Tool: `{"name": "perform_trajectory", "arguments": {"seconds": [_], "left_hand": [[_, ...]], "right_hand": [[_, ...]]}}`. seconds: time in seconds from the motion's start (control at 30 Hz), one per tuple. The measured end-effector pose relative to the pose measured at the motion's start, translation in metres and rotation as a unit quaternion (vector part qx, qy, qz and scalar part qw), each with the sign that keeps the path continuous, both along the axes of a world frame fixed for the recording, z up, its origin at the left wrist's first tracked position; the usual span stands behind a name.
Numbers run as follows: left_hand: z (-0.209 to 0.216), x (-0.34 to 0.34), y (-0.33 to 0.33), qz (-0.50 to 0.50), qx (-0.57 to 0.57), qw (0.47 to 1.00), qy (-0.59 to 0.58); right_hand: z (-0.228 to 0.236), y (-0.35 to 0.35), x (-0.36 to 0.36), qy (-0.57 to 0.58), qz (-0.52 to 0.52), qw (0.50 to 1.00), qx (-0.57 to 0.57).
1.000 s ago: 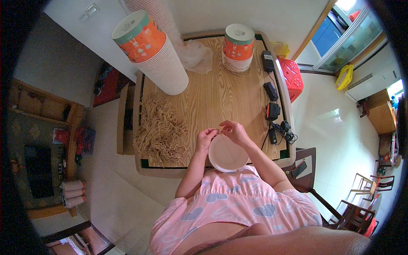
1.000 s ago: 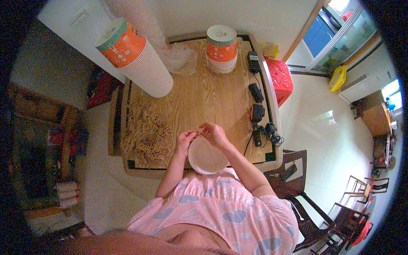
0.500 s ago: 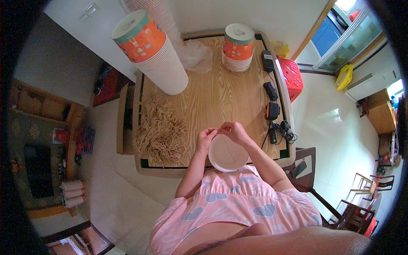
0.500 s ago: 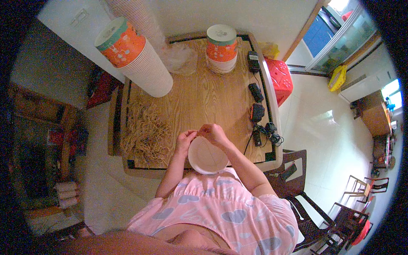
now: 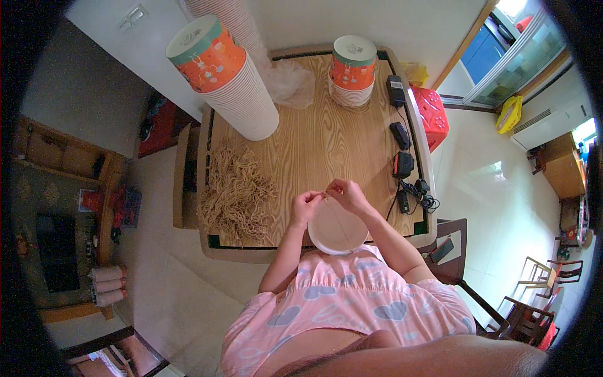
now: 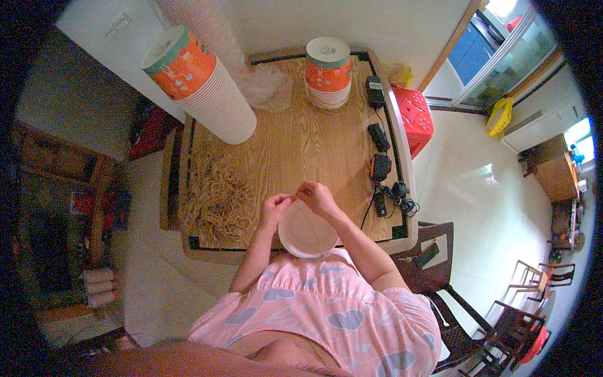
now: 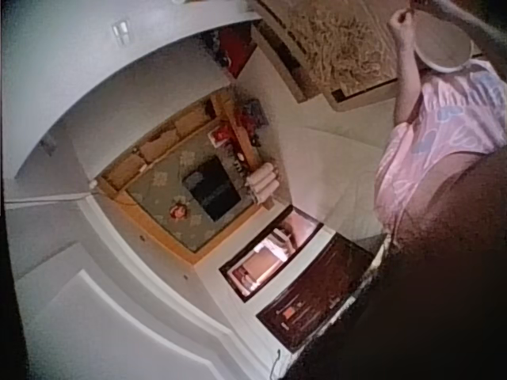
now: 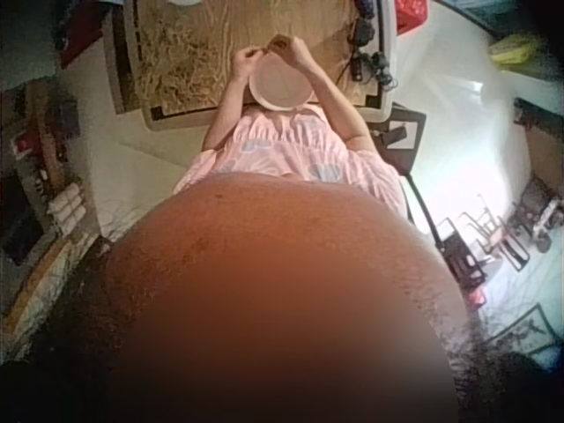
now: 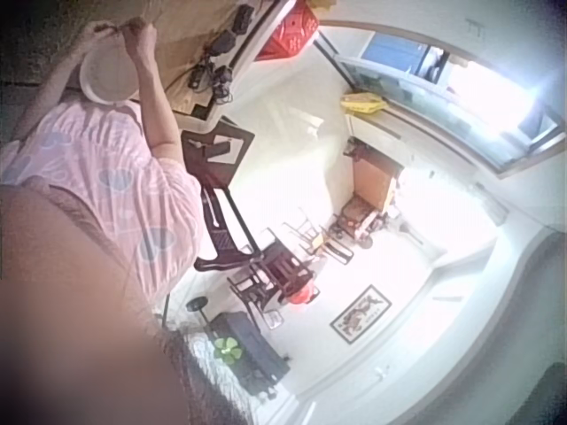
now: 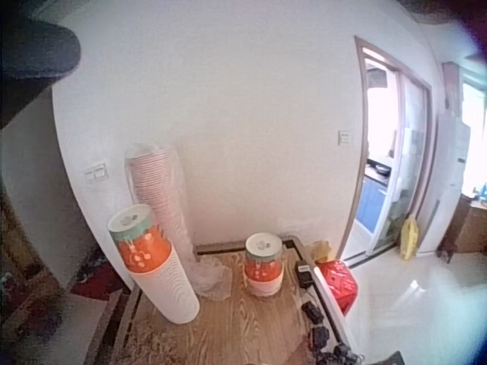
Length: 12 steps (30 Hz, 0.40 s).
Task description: The recorder is shown separating and placing shredded filler material into paper bowls at a workstation.
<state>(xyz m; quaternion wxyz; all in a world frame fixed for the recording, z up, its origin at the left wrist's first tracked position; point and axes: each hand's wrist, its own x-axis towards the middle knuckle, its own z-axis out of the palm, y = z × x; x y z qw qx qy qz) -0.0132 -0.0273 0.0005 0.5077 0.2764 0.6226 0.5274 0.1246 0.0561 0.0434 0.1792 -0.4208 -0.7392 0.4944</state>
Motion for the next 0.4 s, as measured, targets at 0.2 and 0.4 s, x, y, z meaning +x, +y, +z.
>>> {"name": "perform_trajectory", "arguments": {"seconds": [0.2, 0.4], "left_hand": [[0.002, -0.009, 0.002, 0.009, 0.008, 0.992, -0.128], [0.008, -0.014, 0.006, -0.004, -0.027, 0.993, -0.117]], "right_hand": [[-0.004, -0.001, 0.0, 0.026, -0.004, 1.0, -0.003], [0.0, 0.0, -0.002, 0.024, 0.005, 1.0, 0.012]]}}
